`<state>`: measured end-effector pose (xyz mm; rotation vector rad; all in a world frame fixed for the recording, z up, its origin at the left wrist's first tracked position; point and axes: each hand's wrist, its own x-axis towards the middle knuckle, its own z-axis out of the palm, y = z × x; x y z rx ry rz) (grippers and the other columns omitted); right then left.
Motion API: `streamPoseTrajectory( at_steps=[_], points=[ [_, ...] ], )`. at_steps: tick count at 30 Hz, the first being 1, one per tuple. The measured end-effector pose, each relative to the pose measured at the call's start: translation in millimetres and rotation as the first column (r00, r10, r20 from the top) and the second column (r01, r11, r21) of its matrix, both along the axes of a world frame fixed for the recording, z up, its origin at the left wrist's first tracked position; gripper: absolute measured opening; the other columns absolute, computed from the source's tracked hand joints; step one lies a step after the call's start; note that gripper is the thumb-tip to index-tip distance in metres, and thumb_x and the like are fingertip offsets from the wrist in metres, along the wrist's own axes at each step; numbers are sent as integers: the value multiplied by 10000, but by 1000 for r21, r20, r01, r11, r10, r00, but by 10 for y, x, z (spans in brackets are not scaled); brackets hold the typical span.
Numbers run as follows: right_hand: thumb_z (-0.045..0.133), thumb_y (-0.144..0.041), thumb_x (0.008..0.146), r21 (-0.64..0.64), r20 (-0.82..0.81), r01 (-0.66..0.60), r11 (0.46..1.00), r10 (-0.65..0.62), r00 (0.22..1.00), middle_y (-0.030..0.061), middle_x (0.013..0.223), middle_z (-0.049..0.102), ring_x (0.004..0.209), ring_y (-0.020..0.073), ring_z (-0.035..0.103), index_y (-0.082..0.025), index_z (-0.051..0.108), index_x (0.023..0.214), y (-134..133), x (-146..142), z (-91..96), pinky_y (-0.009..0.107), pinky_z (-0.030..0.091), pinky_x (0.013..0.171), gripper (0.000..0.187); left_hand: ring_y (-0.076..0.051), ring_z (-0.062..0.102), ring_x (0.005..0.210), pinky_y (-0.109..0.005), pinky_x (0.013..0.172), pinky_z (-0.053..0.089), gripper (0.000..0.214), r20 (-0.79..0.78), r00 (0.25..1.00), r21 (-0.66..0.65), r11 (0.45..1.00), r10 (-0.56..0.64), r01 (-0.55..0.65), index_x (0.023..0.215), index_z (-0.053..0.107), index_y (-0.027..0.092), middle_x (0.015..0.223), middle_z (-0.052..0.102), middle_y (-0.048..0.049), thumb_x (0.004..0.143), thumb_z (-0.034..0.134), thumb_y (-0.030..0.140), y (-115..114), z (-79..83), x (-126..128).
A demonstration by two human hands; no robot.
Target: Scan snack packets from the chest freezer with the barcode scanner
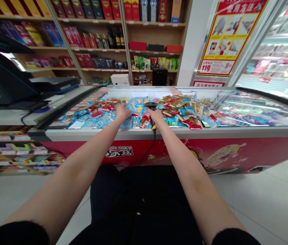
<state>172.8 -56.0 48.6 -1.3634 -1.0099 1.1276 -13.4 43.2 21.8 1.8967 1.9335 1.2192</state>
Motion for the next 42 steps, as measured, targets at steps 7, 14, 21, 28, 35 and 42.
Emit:
streamPoseTrajectory(
  at_steps=[7,14,21,28,35,42],
  points=[
    [658,-199,900,-13,-41,-6,1000,5,999,-30,450,503,331,108,446,-187,503,680,-35,-75,23,226,394,347,270,-256,661,958,-341,901,484,210,240,970,91,995,-49,28,917,664,162,897,710,-61,709,639,178,-59,-80,-15],
    [615,-194,913,10,-129,-61,998,62,990,-32,471,512,354,105,455,-181,521,724,-100,-96,176,217,395,357,212,-206,649,840,-320,842,491,200,361,929,140,990,-78,29,926,616,194,866,669,-23,728,627,173,-134,-234,118],
    [589,-224,931,-4,-195,-108,994,105,975,-31,481,523,372,111,470,-179,535,755,-177,-144,274,218,411,356,189,-212,641,875,-327,866,477,174,328,939,189,981,-101,40,883,571,207,860,660,-23,732,645,163,-231,-218,142],
    [572,-237,938,-7,-253,-160,987,153,955,-40,481,513,359,99,458,-192,505,754,-177,-168,291,206,402,359,202,-212,627,834,-334,853,470,135,292,951,183,982,-98,45,803,514,224,774,613,-4,756,632,178,-210,-247,136],
    [567,-255,947,-20,-249,-163,986,153,956,-38,473,507,358,93,451,-187,501,732,-196,-176,301,201,392,348,236,-187,618,745,-302,779,472,101,320,938,187,980,-132,74,821,507,231,716,565,24,792,601,209,-154,-307,132],
    [561,-270,955,-23,-265,-169,985,157,951,-41,481,510,363,92,459,-190,495,743,-197,-183,293,201,388,353,237,-179,622,756,-286,767,475,86,307,942,177,981,-134,82,803,513,233,708,566,31,793,597,216,-149,-306,136]
  ],
)
